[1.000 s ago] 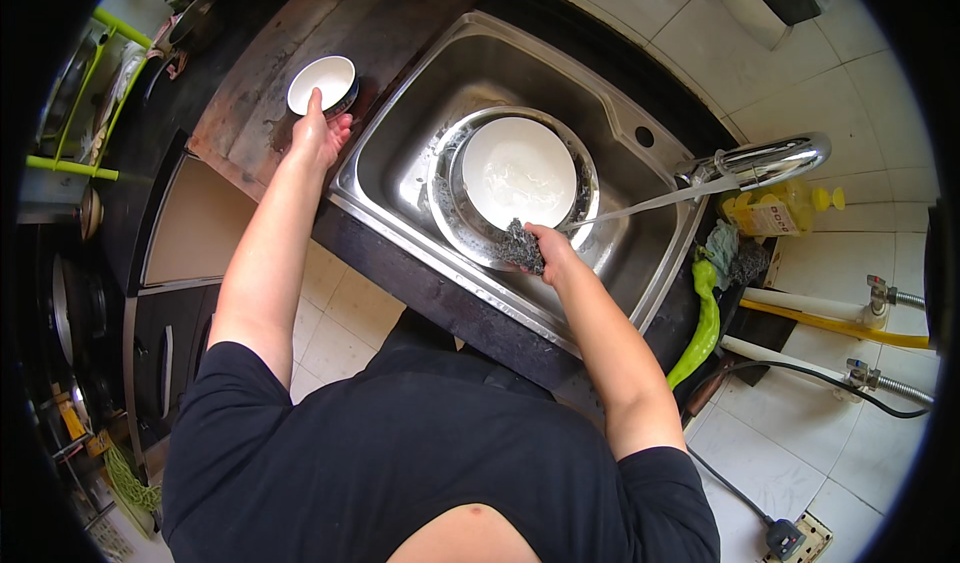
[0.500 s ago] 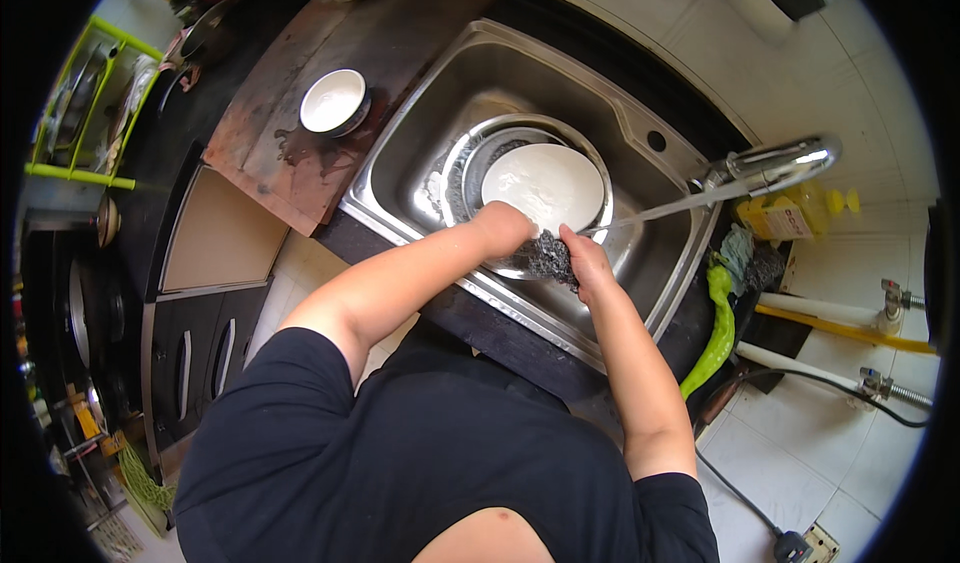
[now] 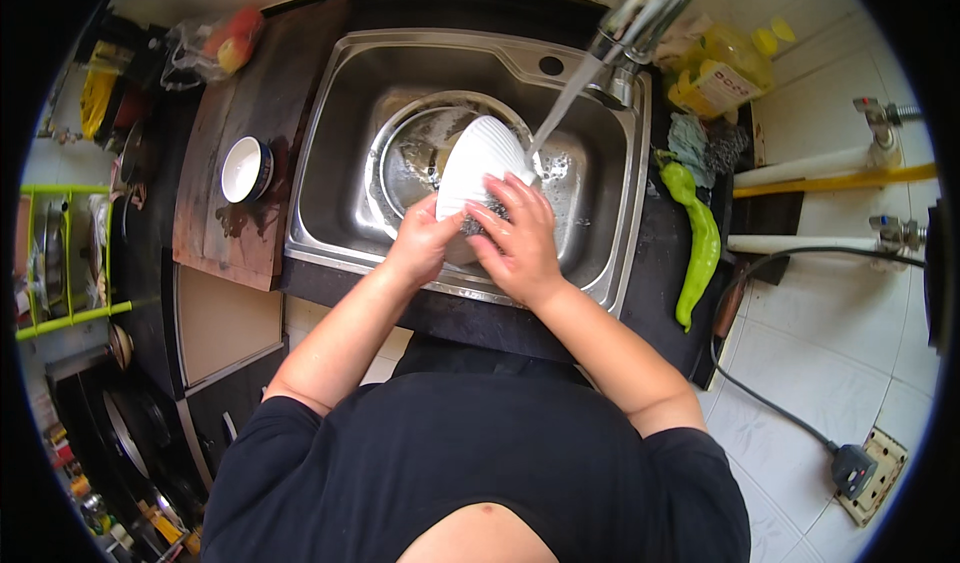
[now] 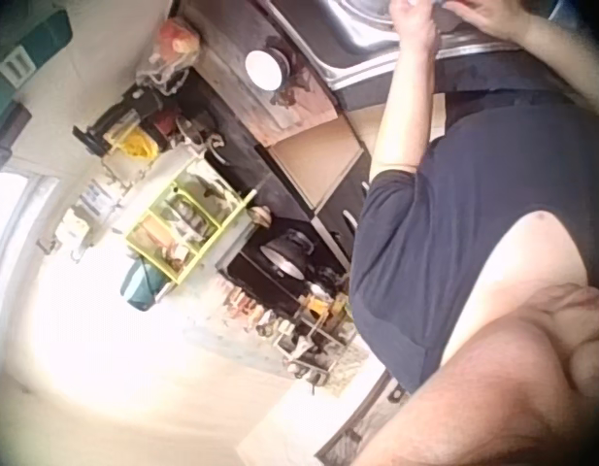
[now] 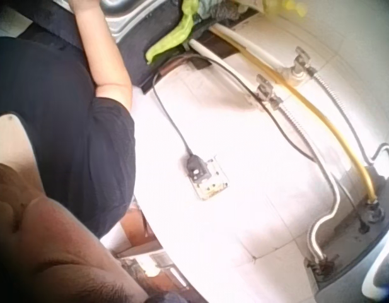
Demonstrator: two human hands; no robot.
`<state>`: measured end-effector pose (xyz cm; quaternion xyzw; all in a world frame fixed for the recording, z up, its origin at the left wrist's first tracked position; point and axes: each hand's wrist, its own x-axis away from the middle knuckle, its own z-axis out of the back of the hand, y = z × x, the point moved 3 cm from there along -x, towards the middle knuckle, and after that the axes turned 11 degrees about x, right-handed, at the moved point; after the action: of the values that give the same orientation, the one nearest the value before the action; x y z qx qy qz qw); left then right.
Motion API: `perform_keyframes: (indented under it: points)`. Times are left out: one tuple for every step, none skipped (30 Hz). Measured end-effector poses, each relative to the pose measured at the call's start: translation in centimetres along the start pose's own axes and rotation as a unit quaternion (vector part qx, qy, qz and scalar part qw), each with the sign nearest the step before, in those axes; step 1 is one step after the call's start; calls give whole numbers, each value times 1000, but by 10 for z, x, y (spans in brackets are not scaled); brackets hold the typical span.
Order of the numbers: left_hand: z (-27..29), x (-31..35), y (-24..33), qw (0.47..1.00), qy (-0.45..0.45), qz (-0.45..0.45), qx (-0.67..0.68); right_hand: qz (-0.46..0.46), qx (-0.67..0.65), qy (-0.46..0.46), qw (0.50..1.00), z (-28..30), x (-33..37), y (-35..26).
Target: The person washes chopsticks, a white bowl, a small cup, a yellow bowl, and a metal pot in a kitchen sink using a steel wool scrubber and running water. The person scrubs each item individually and rinses them under the tap, placing the cleaned items on the counter or in a rack.
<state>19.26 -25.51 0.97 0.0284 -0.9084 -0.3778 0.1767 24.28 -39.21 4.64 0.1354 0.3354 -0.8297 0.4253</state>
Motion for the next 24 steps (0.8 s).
perform_keyframes:
  points:
    - [-7, 5, -6, 999, 20, -12, 47, -7, 2, 3, 1000, -1, -1, 6]
    - [-10, 6, -11, 997, 26, 12, 73, -36, -2, 22, 999, -4, 0, 18]
    - [-11, 7, -13, 997, 34, 10, 64, -61, -7, 41, 997, -10, 0, 32]
    - [-9, 7, -19, 997, 42, 12, 56, -170, -129, 65, 975, -20, 1, 50]
    - [-6, 8, -23, 997, 51, 13, 48, -302, -228, 37, 925, -27, 2, 75]
    - [-1, 10, -22, 997, 61, -4, 49, -431, -333, -14, 839, -35, 2, 100]
    - [-3, 9, -22, 995, 52, -6, 90, -546, -422, -59, 721, -41, 10, 117]
    - [-7, 8, -24, 991, 64, -5, 118, -534, -418, -32, 734, -42, 18, 121]
    - [-9, 6, -23, 986, 77, -9, 146, -519, -416, -8, 747, -43, 18, 120]
    - [-11, 2, -23, 982, 87, -15, 164, -503, -413, 16, 759, -43, 18, 119]
    - [-13, -4, -23, 978, 97, -22, 182, -428, -316, 62, 844, -37, 14, 116]
    - [-14, -7, -22, 973, 108, -31, 200, -342, -212, 104, 910, -27, 6, 104]
    - [-16, -11, -20, 972, 103, -33, 206, -247, -103, 145, 953, -16, -2, 92]
    - [-17, -14, -18, 971, 98, -36, 213, -231, -68, 98, 966, -10, -6, 84]
    - [-18, -16, -16, 970, 94, -37, 220, -173, -46, 85, 980, -7, -7, 74]
    - [-18, -19, -18, 971, 126, -42, 197, -114, -23, 72, 991, -5, -9, 64]
    - [-17, -20, -18, 970, 132, -42, 199, -54, 0, 58, 997, -5, -10, 57]
    - [-17, -20, -19, 969, 139, -44, 200, -94, -21, -12, 995, -8, -15, 64]
    - [-18, -21, -20, 968, 142, -43, 201, -121, -46, -2, 992, -14, -21, 79]
    - [-19, -21, -22, 969, 134, -53, 199, -148, -71, 8, 986, -26, -27, 99]
    - [-21, -20, -22, 967, 143, -56, 201, -175, -100, 14, 979, -28, -33, 102]
    - [-23, -20, -20, 965, 152, -59, 203, -240, -151, -12, 959, -29, -34, 105]
    - [-23, -22, -18, 963, 160, -63, 206, -232, -161, -18, 959, -30, -34, 98]
    - [-12, -26, -20, 959, 172, -55, 219, -223, -171, -24, 959, -32, -33, 80]
